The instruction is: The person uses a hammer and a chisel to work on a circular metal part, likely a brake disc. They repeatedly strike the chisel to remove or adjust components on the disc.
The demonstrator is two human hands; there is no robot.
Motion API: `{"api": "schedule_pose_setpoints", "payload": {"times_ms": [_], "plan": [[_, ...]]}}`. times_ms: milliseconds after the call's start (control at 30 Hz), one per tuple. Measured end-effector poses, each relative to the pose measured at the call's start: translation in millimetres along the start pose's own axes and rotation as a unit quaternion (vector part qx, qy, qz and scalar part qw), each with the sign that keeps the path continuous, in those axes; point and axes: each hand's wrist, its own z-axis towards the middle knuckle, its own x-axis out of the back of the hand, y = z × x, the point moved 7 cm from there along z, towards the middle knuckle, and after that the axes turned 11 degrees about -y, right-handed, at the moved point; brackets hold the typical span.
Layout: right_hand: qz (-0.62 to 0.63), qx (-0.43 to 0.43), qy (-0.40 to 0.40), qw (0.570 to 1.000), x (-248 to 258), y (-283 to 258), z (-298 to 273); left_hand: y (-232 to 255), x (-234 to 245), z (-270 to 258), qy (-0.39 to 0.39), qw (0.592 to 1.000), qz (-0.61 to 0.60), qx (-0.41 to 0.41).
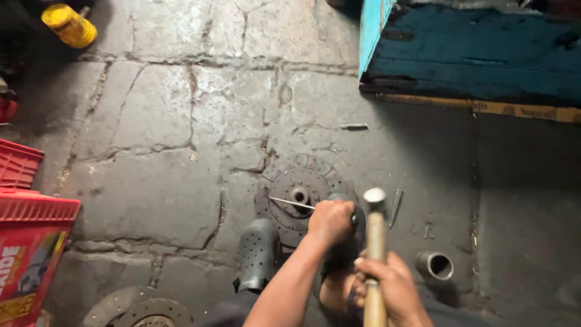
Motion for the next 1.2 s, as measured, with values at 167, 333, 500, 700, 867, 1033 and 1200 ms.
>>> {"api": "schedule_pose_setpoints", "payload": {"times_ms": [167, 333, 500, 700, 867, 1033, 1200], "plan": [[0.029, 0.331, 0.167, 0.928, 15.4, -36.7, -40.3, -0.2, 10.4, 5.9, 0.010, 1.000, 0.003, 0.009], [-0.055, -0.043, -0.022, 0.997, -28.2, 38.1, 9.4, -6.3, 18.5, 17.3, -0.008, 0.999, 0.000, 0.032], [-0.047, 0.007, 0.021, 0.999, 13.0, -1.4, 1.7, -5.6, 13.8, 18.6, -0.037, 0.998, 0.026, 0.050], [0.034, 0.350, 0.181, 0.918, 28.4, -63.8, -39.5, -7.7, 25.7, 25.4, -0.014, 0.998, 0.018, 0.059], [0.031, 0.275, 0.126, 0.953, 7.9, -37.8, -26.8, -12.1, 57.7, 19.1, 0.078, 0.993, -0.049, 0.080], [0.018, 0.175, 0.081, 0.981, -12.4, -3.7, -12.8, -16.0, 88.8, -6.0, 0.179, 0.979, -0.092, 0.042], [-0.033, 0.337, 0.057, 0.939, -23.2, -27.5, -38.8, -19.1, 96.9, -11.8, 0.186, 0.976, -0.103, 0.046]]}}
